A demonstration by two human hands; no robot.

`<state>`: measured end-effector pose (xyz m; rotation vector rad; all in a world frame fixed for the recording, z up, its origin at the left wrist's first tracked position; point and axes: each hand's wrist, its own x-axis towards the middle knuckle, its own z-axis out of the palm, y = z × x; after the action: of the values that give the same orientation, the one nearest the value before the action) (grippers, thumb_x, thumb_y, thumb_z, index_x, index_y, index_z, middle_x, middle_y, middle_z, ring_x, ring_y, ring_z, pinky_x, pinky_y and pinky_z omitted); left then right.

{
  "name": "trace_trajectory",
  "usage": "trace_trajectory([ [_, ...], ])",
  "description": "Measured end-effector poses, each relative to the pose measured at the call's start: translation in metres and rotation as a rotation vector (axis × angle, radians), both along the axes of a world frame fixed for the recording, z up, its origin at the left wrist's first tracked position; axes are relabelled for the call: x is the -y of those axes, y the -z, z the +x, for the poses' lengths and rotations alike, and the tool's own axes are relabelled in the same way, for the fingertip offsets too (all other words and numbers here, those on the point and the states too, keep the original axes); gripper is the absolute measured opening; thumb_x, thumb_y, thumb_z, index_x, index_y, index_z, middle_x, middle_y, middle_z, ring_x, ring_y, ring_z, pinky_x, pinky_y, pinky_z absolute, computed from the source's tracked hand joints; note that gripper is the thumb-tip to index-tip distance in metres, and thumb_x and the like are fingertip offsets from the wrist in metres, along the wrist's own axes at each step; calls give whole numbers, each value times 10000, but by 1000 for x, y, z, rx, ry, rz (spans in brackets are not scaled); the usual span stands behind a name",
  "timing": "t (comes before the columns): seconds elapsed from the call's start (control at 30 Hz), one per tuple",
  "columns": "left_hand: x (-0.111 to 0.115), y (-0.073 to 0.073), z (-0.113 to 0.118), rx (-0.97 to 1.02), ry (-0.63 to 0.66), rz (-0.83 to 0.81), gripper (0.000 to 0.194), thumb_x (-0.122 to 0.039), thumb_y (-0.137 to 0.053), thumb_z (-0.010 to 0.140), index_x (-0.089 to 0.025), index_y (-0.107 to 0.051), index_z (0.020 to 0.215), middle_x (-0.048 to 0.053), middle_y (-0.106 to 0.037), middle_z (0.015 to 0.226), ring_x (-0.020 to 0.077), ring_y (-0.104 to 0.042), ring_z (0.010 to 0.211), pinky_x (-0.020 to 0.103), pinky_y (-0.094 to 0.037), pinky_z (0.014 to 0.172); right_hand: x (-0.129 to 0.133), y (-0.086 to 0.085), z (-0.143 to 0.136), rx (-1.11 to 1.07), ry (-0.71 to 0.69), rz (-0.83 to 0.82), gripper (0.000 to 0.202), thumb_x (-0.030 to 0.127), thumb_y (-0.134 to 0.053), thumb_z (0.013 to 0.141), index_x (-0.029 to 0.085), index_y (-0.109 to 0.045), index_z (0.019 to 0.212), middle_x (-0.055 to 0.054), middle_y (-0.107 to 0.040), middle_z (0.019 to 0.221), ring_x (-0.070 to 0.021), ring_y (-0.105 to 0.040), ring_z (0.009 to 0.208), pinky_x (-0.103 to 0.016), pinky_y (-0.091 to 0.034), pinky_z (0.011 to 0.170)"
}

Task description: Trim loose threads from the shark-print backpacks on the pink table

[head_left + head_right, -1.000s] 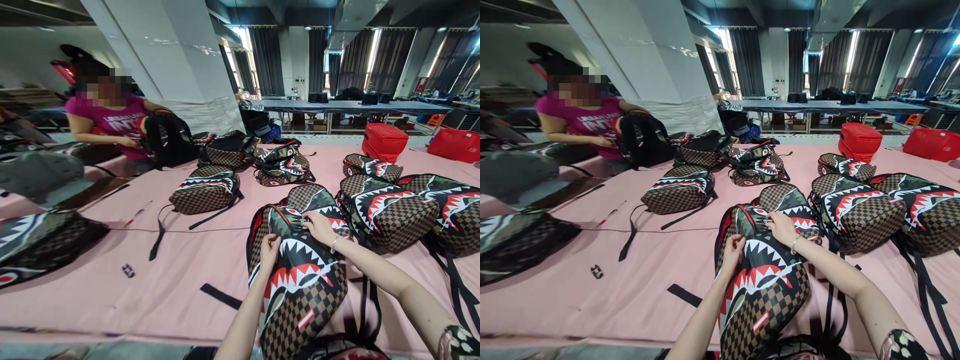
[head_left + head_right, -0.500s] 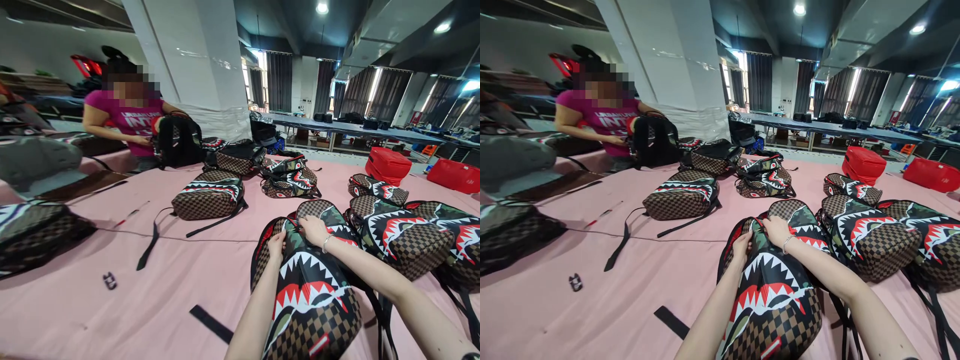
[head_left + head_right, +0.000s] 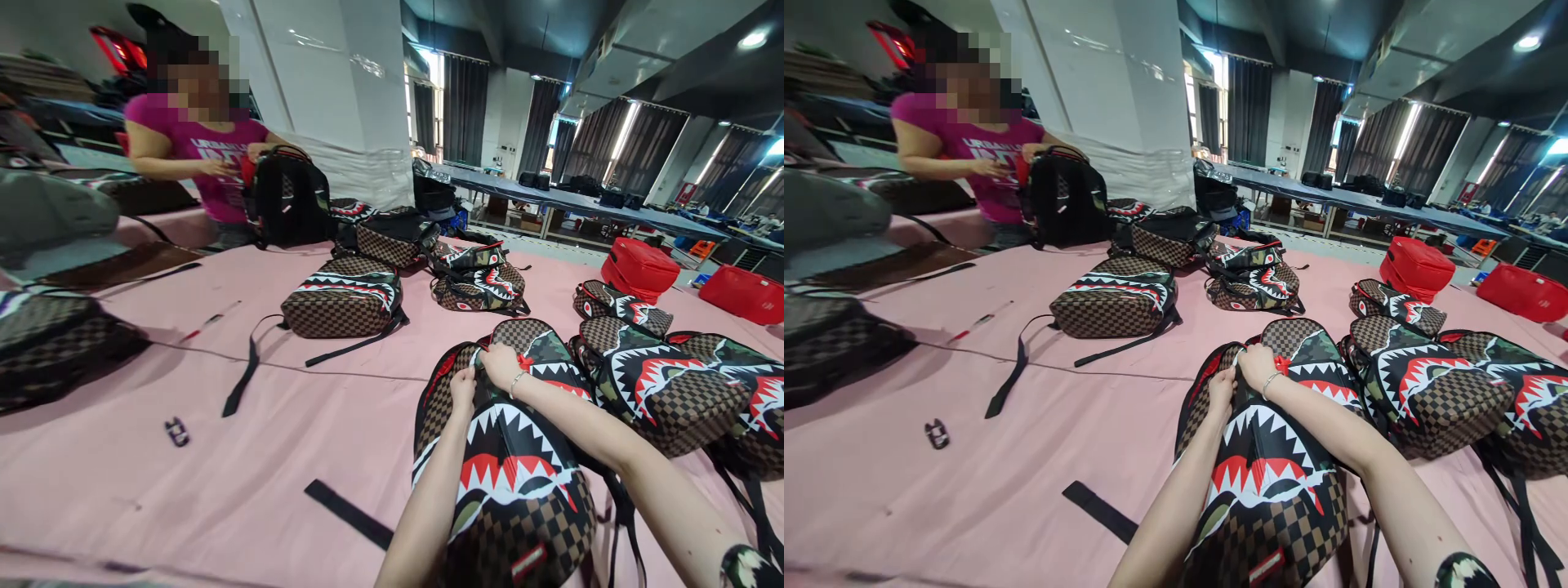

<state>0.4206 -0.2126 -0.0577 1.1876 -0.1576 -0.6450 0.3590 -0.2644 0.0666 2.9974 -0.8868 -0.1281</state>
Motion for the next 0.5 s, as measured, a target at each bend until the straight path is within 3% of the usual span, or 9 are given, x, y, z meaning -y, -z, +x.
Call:
trace_trajectory([
  [0.17,-49,-11,-6,-30,83,-78,433,-495,-628,615,-139,-380,631,-34,-379,559,51,-376,474,167,-268,428,17,3,-53,222,55,84,308,343,-319,847,187,-525,1015,-52,-539,1018,-75,-476,957,-195,-369,843],
  [0.23,-82,-9,-10,-20,109,-90,448,-490,-608,662,-144,-331,596,-42,-338,552,45,-366,478,168,-317,460,30,15,-90,505,147,339,314,391,-347,828,181,-528,976,-20,-547,992,-49,-488,906,-174,-372,828],
  [0.3,-121,0,-16,45,108,5,427,-504,-564,708,-141,-371,591,-23,-382,560,63,-410,506,174,-360,483,42,34,-132,688,255,575,380,464,-426,766,145,-515,950,-14,-548,906,-35,-486,803,-149,-381,737],
  [0.33,-141,7,-20,109,89,92,376,-493,-588,692,-137,-468,678,12,-488,668,95,-498,630,181,-414,561,45,45,-154,738,319,657,424,500,-483,716,126,-510,914,-6,-534,821,-24,-463,714,-136,-368,663],
  [0.37,-160,16,-26,191,90,159,402,-455,-644,649,-156,-534,892,50,-558,916,142,-537,866,201,-448,712,47,56,-176,765,380,740,454,527,-522,675,112,-502,856,8,-506,728,-8,-420,625,-126,-337,591],
  [0.43,-197,36,-41,257,74,309,724,-461,-669,607,-242,-383,1235,55,-383,1309,224,-388,1185,285,-417,901,42,79,-215,833,520,917,494,587,-484,675,100,-469,752,40,-396,560,16,-306,490,-121,-251,489],
  [0.5,-227,55,-63,212,63,500,778,-529,-609,634,-246,-323,1300,54,-267,1397,276,-321,1241,381,-366,976,27,99,-245,808,603,1102,562,651,-382,699,98,-475,731,63,-265,461,17,-220,410,-132,-202,438],
])
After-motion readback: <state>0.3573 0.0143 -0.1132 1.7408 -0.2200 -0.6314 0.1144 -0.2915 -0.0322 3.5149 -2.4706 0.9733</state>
